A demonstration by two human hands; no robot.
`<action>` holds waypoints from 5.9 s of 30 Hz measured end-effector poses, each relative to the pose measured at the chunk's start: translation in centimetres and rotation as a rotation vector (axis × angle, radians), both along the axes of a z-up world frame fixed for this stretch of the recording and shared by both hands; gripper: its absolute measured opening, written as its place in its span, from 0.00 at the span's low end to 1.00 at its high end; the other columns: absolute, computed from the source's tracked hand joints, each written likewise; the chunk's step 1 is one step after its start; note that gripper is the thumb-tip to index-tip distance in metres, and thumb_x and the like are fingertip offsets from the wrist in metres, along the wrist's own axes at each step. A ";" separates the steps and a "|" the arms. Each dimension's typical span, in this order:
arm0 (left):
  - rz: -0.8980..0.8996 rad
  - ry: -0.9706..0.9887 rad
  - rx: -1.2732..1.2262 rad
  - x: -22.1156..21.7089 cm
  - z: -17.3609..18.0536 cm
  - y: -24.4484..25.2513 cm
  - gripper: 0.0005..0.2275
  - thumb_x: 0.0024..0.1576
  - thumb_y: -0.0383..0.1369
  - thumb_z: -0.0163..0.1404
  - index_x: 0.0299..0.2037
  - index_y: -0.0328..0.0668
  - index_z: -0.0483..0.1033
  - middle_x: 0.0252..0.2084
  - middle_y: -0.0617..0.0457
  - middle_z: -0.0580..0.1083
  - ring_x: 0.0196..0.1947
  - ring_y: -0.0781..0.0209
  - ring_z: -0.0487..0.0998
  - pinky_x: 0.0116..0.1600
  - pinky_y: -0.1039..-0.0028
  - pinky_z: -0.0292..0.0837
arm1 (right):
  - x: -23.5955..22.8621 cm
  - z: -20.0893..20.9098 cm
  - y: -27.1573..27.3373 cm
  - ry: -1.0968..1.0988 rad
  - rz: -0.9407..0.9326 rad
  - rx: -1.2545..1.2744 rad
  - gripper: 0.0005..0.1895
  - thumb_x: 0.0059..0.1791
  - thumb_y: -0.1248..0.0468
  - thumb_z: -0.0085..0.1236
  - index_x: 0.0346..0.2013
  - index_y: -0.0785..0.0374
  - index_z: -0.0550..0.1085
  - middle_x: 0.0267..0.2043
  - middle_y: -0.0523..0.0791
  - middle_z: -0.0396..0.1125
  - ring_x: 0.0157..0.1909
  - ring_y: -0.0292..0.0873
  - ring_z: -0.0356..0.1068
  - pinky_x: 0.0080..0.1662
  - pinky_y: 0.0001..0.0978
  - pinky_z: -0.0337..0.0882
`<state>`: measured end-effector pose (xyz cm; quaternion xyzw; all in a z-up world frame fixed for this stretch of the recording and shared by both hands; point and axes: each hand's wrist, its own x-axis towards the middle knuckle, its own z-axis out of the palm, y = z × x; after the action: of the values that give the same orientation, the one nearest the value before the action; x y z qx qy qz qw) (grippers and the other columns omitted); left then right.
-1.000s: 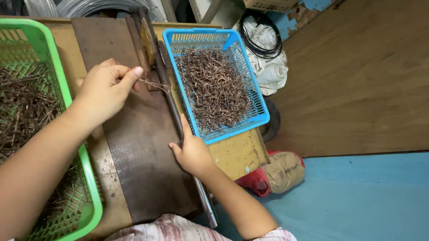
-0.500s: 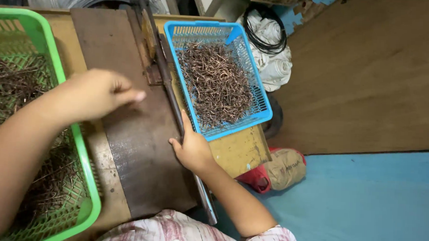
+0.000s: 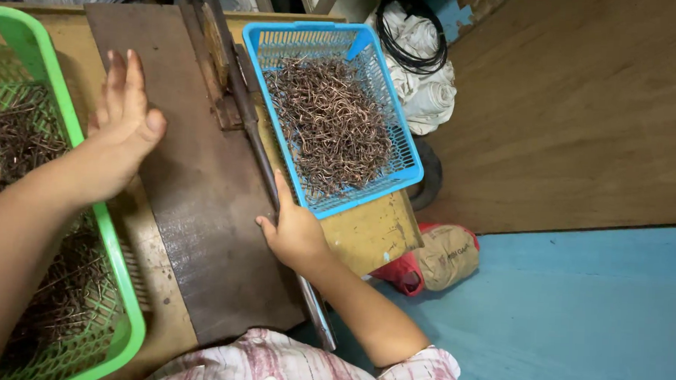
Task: Bending small metal wires using a manual jig and sorting them into baskets
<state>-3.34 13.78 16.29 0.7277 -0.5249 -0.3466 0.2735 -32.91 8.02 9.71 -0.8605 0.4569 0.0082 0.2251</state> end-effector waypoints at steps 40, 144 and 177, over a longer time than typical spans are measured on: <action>0.336 -0.401 0.455 6.3 -12.4 10.1 0.43 0.42 0.45 0.79 0.68 0.45 0.70 0.70 0.32 0.63 0.69 0.18 0.61 0.60 0.34 0.76 | -0.9 -4.6 -3.2 0.014 -0.049 -0.085 0.48 0.49 0.56 0.64 0.81 0.53 0.53 0.62 0.56 0.74 0.57 0.62 0.79 0.54 0.51 0.79; 0.174 -0.417 0.795 3.5 -5.0 12.2 0.56 0.41 0.47 0.84 0.78 0.42 0.59 0.81 0.27 0.49 0.75 0.11 0.52 0.62 0.26 0.71 | 1.2 1.2 1.0 0.039 -0.203 0.058 0.40 0.53 0.51 0.61 0.79 0.41 0.58 0.59 0.62 0.75 0.61 0.65 0.76 0.61 0.58 0.77; 0.901 -0.345 -0.057 16.3 -10.4 17.8 0.31 0.70 0.32 0.55 0.77 0.21 0.54 0.73 0.19 0.59 0.68 0.16 0.60 0.68 0.31 0.59 | 0.3 -1.2 -0.3 -0.011 -0.064 -0.112 0.41 0.52 0.54 0.62 0.78 0.57 0.58 0.30 0.51 0.75 0.28 0.54 0.75 0.35 0.47 0.75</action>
<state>12.92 31.56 5.89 0.9217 -0.2045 -0.0533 0.3251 -32.60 7.69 8.49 -0.8567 0.4826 -0.0293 0.1794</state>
